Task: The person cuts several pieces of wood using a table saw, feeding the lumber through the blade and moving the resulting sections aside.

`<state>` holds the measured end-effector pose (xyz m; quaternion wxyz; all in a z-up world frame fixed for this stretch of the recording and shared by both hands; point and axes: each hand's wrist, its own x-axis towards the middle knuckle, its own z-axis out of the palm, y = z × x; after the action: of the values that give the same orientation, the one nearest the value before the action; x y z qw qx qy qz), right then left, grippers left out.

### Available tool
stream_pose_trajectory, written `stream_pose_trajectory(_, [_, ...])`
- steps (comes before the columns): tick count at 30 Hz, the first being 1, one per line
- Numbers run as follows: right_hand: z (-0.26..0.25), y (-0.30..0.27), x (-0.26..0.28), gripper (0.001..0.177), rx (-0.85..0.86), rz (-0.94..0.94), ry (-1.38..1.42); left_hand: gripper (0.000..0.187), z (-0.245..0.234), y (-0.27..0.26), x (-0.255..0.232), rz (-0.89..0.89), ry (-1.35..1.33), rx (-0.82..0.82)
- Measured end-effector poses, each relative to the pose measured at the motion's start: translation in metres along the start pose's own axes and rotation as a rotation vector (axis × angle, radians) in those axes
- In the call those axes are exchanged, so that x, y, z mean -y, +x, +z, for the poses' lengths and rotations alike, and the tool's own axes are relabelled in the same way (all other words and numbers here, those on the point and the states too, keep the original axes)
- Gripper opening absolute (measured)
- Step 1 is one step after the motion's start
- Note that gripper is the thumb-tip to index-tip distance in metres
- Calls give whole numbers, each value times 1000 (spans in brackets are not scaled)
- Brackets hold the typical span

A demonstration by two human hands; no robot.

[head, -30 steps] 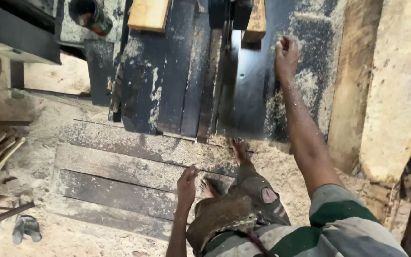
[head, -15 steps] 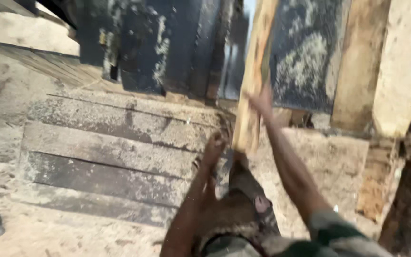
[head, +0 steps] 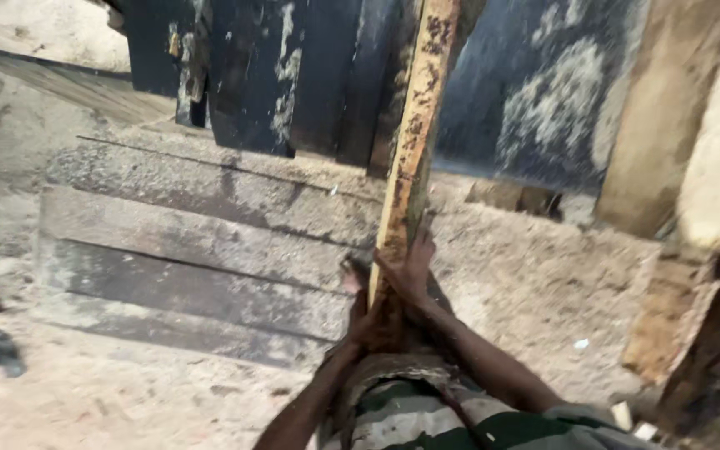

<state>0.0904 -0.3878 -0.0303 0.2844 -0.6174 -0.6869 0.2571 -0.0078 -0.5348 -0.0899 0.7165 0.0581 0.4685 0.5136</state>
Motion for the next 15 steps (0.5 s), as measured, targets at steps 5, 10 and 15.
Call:
stream_pose_trajectory(5, [14,76,-38,119,-84,-267,-78,70,35,75,-61,163,640,152])
stream_pose_trajectory(10, [10,112,-16,123,-31,-65,1,117,71,94,-131,659,1558,14])
stream_pose_trajectory(15, [-24,211,3,133,105,154,72,129,142,155,-192,787,1384,31])
